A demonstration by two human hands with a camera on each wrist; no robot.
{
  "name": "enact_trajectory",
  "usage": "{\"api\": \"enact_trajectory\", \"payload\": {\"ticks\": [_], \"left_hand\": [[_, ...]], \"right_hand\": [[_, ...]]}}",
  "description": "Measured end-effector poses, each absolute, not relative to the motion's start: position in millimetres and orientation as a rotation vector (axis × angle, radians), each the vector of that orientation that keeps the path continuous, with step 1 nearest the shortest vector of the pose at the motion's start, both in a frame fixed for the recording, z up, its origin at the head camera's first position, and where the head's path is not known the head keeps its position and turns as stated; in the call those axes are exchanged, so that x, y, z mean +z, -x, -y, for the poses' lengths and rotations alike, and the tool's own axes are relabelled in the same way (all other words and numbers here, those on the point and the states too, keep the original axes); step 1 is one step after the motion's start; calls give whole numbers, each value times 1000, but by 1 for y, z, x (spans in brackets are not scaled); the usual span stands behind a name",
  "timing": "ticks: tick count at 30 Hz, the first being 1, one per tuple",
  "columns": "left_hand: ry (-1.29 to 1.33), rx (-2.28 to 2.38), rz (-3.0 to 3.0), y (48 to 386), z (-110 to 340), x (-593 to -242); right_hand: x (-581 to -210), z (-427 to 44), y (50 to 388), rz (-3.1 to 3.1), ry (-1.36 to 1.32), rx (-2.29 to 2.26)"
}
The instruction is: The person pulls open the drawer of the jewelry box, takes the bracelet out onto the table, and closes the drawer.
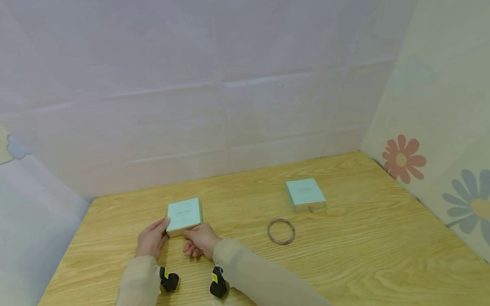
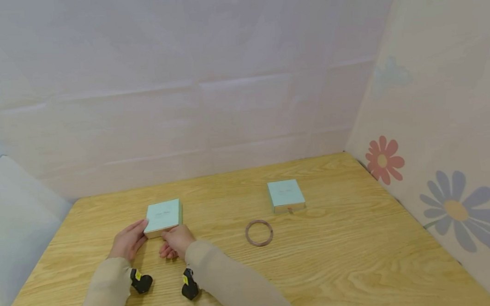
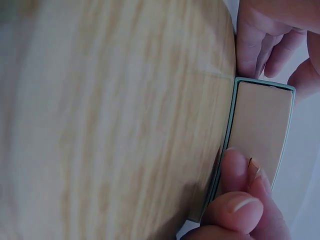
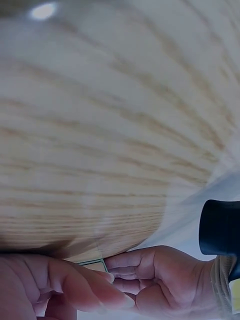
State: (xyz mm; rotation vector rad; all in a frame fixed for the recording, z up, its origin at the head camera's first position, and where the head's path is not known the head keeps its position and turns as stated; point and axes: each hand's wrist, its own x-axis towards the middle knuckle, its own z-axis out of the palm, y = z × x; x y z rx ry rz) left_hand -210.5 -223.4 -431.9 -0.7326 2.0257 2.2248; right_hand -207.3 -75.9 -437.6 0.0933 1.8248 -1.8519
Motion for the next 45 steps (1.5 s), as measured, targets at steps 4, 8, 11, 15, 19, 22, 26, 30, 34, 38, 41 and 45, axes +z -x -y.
{"api": "enact_trajectory", "payload": {"ticks": [4,8,11,15,19,22,26,30,34,38,41,45], "left_hand": [[746,2233,-2029,212,221,-432],[761,2240,-2024,213,219,-432],[758,2246,-2022,213,218,-431],[762,2256,-2025,214,214,-429],[787,2261,-2024,217,212,-427],[806,2247,-2035,218,212,-426],[824,2232,-2050,219,211,-424],[821,2229,-2056,219,211,-423],[791,2195,-2087,218,211,-421],[803,2158,-2121,215,212,-420],[851,2155,-2126,214,212,-419],[884,2188,-2085,214,213,-420]], "right_hand": [[-438,76,207,-1825,-94,-1873],[-439,77,209,-1838,-126,-1880],[-439,78,210,-1844,-163,-1888],[-439,79,212,-1849,-191,-1890],[-437,78,214,-1856,-186,-1880],[-435,78,215,-1858,-180,-1867],[-434,79,216,-1872,-186,-1848],[-434,80,216,-1877,-192,-1831],[-430,80,215,-1870,-180,-1818],[-428,81,213,-1867,-186,-1799],[-430,83,212,-1870,-201,-1785],[-434,87,212,-1885,-225,-1778]]}}
